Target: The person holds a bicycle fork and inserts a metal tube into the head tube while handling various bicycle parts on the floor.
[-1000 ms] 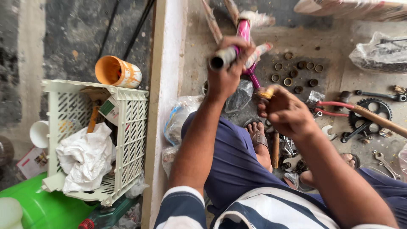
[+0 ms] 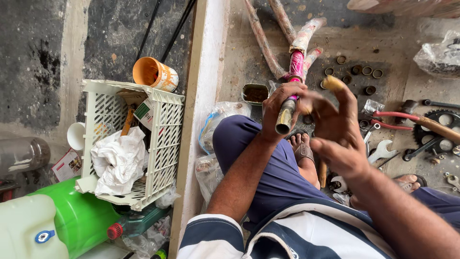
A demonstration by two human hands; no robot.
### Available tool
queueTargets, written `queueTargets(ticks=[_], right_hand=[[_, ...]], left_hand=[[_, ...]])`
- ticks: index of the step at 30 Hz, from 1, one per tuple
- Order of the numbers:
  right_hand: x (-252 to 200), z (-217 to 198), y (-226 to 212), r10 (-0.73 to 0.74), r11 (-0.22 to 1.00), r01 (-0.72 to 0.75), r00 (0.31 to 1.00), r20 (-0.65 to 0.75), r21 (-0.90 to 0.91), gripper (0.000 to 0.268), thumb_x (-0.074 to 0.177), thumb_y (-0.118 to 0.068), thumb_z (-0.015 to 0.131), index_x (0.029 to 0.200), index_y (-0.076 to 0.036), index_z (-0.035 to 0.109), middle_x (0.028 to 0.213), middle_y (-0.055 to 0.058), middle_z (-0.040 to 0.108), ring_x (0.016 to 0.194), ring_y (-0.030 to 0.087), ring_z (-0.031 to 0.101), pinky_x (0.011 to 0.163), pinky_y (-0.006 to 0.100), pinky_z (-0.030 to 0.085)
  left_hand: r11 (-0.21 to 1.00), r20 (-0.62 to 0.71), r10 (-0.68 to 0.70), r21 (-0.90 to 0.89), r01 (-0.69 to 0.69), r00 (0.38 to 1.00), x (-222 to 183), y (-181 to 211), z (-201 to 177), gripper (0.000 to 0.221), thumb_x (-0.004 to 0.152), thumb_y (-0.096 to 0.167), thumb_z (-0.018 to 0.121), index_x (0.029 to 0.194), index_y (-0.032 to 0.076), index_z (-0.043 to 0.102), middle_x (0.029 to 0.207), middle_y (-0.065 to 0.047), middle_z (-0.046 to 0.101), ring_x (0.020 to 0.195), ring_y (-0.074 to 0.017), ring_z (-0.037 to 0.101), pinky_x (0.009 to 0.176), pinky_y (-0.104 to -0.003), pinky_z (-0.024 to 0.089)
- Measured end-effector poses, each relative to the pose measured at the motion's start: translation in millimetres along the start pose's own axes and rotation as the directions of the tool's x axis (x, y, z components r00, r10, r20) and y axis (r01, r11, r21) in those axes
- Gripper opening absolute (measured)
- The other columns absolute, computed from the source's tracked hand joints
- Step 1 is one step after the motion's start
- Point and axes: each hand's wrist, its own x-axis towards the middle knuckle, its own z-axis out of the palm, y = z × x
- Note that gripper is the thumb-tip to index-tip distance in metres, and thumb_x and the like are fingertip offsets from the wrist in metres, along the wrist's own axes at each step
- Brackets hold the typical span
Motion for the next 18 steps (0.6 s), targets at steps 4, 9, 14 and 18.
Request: queueTargets(ticks=[4,9,14,18], right_hand=[[9.8,2.2,-0.1,0.067,0.957,-0.022,0.987,0.144,-0.29,0.1,0.088,-0.006,0.073,0.168,-0.018,0.014,0.164,0.017,0.035,0.147,0.028,0.053,0.122,0.047,0.044],[-9.6,12.0,-9.3,0.086,0.978,-0.086,0.996,0.007,0.189,0.09,0.094,-0.005,0.077,0.165,-0.015,0.021,0.159,0.021,0.039,0.139,0.026,0.049,0.124,0.044,0.036],[-6.0,8.0,4.5,0.101,0.994,-0.101,0.995,-0.021,0.032,0.1,0.091,-0.008,0.075,0.169,-0.018,0.013,0.174,0.019,0.024,0.158,0.031,0.038,0.127,0.048,0.034],[-24.4,16.9,3.9,0.095,0.978,-0.083,0.994,-0.053,0.194,0.097,0.094,-0.008,0.076,0.168,-0.018,0.014,0.171,0.021,0.025,0.158,0.033,0.034,0.128,0.051,0.031]], left_hand=[[1.0,-0.011,-0.008,0.014,0.008,1.0,0.3,-4.1,-0.7,0.021,0.103,0.022,0.068,0.119,0.009,0.062,0.116,-0.01,0.072,0.109,-0.026,0.074,0.094,-0.034,0.061],[0.999,-0.031,-0.012,-0.051,0.01,0.999,1.9,-4.9,-4.9,0.035,0.105,0.039,0.063,0.119,0.007,0.061,0.117,-0.012,0.07,0.106,-0.0262,0.073,0.093,-0.034,0.059],[0.999,-0.071,0.032,0.035,-0.03,0.997,1.0,-5.1,-2.4,0.036,0.108,0.038,0.061,0.118,0.004,0.062,0.116,-0.013,0.07,0.107,-0.0295,0.072,0.098,-0.038,0.057],[0.996,-0.11,-0.077,0.04,0.082,0.991,-0.2,-7.5,2.2,0.037,0.102,0.039,0.07,0.111,0.003,0.063,0.109,-0.012,0.071,0.097,-0.0253,0.074,0.09,-0.035,0.061]])
